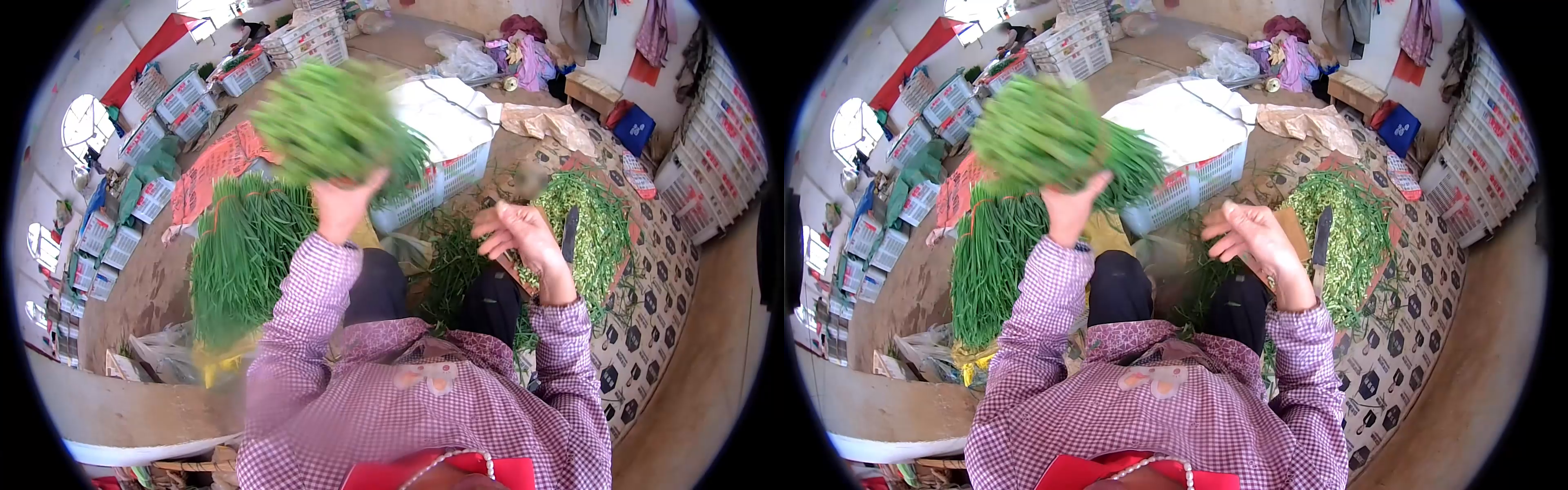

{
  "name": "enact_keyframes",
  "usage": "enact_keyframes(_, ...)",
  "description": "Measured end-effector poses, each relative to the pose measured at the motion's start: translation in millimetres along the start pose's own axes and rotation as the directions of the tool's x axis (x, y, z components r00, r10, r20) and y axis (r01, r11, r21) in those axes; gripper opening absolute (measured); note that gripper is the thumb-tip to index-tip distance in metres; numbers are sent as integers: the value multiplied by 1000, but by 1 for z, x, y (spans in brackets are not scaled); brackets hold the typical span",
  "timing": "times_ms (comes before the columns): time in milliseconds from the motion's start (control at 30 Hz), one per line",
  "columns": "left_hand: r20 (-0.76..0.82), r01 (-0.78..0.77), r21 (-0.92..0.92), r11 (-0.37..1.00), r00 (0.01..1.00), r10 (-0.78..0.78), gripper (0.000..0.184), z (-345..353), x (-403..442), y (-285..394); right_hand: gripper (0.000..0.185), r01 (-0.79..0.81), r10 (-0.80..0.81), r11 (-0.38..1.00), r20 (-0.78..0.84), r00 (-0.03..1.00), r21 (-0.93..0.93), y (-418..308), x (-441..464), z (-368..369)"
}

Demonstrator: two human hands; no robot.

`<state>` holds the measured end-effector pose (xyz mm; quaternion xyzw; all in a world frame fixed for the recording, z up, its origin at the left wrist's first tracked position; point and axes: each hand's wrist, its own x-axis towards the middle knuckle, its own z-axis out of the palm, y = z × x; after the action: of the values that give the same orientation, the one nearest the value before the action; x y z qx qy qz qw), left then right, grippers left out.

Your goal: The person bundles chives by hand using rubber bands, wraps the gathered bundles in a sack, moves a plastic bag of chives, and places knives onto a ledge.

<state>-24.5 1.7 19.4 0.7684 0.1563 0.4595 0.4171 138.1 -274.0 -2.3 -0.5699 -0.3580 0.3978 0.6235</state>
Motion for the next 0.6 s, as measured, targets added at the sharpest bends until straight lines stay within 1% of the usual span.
enact_keyframes(33, -1, -2, -2, 1000, 1000, 2, 65, 1, -4, 3, 66, -195, 129, 950, 260, 957, 246, -2, 3, -4)
enact_keyframes(67, 77, -236, 55, 970, 970, 232, 59, 6, -7, 6, 66, -192, 128, 950, 256, 958, 246, 1, 4, -1)
enact_keyframes(100, 166, -460, 87, 884, 881, 442, 53, 13, -10, 11, 77, -235, 178, 918, 200, 964, 318, -3, 6, 13)
enact_keyframes(133, 258, -657, 94, 748, 742, 619, 47, 19, -14, 17, 88, -272, 234, 878, 144, 962, 393, -7, 5, 24)
enact_keyframes(167, 345, -817, 76, 572, 560, 753, 41, 23, -20, 22, 93, -294, 183, 858, 284, 941, 422, -10, 6, 30)
enact_keyframes(200, 403, -820, 77, 567, 546, 735, 41, 21, -28, 31, 86, -340, 140, 757, 369, 919, 558, -1, 6, 33)
enact_keyframes(267, 629, -878, 68, 474, 406, 663, 56, 13, -33, 23, 75, -193, 90, 820, 212, 973, 538, 37, 5, 40)
enact_keyframes(300, 631, -875, 56, 481, 405, 662, 56, 11, -34, 23, 71, -124, 5, 895, 269, 963, 428, 36, 8, 43)
enact_keyframes(333, 710, -888, 159, 431, 406, 575, 63, 8, -37, 23, 71, -132, 16, 891, 260, 965, 435, 37, 8, 47)
enact_keyframes(367, 776, -896, 252, 365, 412, 476, 70, 5, -40, 23, 72, -95, -1, 902, 223, 975, 420, 38, 6, 51)
enact_keyframes(400, 779, -896, 244, 372, 410, 475, 70, 1, -43, 27, 73, -53, -25, 916, 187, 982, 399, 39, 5, 52)
enact_keyframes(433, 740, -776, 323, 542, 564, 367, 78, -4, -49, 34, 75, -33, -35, 918, 164, 986, 396, 42, 6, 52)
enact_keyframes(467, 689, -616, 393, 682, 689, 225, 86, -11, -55, 40, 75, -37, -30, 915, 159, 987, 401, 44, 4, 53)
enact_keyframes(533, 571, -472, 361, 804, 794, 210, 67, -26, -62, 29, 75, -11, -30, 943, 119, 992, 333, 43, 1, 54)
enact_keyframes(567, 572, -191, 97, 977, 814, 102, 50, -40, -67, -1, 74, 4, -43, 950, 117, 992, 312, 41, 0, 55)
enact_keyframes(600, 600, 134, -174, 976, 800, -3, 35, -46, -67, -7, 74, 1, -40, 950, 119, 992, 311, 43, 0, 55)
